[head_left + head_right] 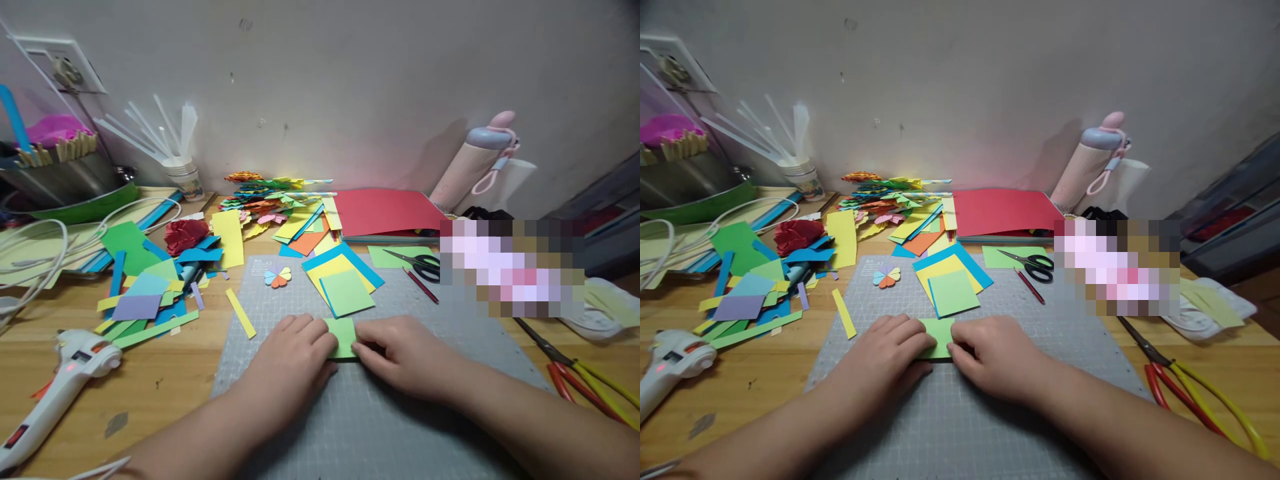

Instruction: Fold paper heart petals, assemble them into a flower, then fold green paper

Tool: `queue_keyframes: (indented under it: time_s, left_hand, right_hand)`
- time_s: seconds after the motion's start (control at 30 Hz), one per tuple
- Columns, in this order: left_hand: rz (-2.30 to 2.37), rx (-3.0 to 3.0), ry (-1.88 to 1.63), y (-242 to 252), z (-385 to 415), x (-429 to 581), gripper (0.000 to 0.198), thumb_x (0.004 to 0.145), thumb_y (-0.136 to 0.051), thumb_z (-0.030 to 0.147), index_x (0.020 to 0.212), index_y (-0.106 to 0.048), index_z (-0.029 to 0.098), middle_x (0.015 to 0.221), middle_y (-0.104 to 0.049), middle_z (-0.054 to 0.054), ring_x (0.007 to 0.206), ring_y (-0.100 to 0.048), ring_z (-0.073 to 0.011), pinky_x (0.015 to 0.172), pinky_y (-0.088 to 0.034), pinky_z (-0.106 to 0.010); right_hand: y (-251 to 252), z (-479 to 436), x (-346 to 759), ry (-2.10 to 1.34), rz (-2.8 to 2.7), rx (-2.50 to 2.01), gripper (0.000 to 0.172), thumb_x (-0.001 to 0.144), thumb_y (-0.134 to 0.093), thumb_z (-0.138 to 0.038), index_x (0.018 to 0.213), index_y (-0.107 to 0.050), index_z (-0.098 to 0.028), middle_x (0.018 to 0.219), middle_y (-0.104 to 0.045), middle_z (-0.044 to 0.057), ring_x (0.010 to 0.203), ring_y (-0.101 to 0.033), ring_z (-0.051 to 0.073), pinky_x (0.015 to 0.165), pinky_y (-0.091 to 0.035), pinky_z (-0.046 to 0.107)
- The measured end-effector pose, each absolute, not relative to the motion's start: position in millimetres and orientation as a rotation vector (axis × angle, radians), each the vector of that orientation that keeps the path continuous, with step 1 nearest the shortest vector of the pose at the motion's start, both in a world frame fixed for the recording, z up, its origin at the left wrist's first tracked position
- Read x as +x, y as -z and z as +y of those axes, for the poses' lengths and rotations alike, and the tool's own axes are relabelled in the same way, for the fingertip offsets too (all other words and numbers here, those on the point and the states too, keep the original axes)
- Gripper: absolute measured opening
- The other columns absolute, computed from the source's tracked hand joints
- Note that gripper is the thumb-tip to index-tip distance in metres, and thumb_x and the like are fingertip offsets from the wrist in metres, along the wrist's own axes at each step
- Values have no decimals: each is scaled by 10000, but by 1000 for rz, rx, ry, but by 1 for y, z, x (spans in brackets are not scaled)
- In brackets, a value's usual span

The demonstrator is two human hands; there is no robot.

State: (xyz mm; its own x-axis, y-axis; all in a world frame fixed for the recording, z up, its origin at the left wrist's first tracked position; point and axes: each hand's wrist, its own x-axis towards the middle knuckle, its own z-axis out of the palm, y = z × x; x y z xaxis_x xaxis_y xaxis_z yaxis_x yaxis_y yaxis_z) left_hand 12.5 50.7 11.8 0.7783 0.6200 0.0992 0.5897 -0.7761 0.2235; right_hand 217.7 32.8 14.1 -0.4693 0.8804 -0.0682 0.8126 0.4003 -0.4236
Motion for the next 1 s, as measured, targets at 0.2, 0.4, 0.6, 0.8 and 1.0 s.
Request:
queue_keyframes:
  time_s: [0.2,0.4,0.6,0.8,1.0]
  left_hand:
    - [893,2717,-786,-19,51,7,137,864,-488,145,851,-617,193,786,-616,-32,734,-522,-179,624,-382,-304]
    - [1142,1790,-817,-37,43,9,22,801,-554,184,785,-538,186,685,-555,18,645,-505,-123,602,-400,-256]
    - [900,1036,-674,-30,45,20,247,725,-655,274,820,-452,168,676,-603,14,583,-542,-89,561,-379,-215]
    - [954,985,-623,-23,50,17,311,773,-587,442,740,-477,153,566,-492,48,473,-409,-58,468,-271,-198]
    - [1023,1120,-587,-24,54,16,319,771,-590,458,747,-483,159,528,-437,78,426,-375,-57,446,-236,-199]
  right_hand:
    - [-20,24,223,-490,-2023,-1315,223,904,-411,-210,697,-493,-196,612,-516,-9,561,-490,128,550,-368,250]
    - [-27,18,222,-328,-2003,-905,211,793,-494,-79,950,-502,-220,790,-563,26,705,-547,161,644,-457,293]
    - [-27,16,213,152,-2301,-758,152,841,-595,-225,991,-602,-201,910,-662,43,863,-575,187,828,-421,358]
    - [-33,17,216,186,-2381,-592,130,865,-539,-94,909,-642,-161,848,-723,23,837,-633,154,793,-444,325]
    - [-34,18,220,207,-2458,-567,172,908,-488,-141,953,-643,-200,898,-722,11,896,-629,155,853,-446,339]
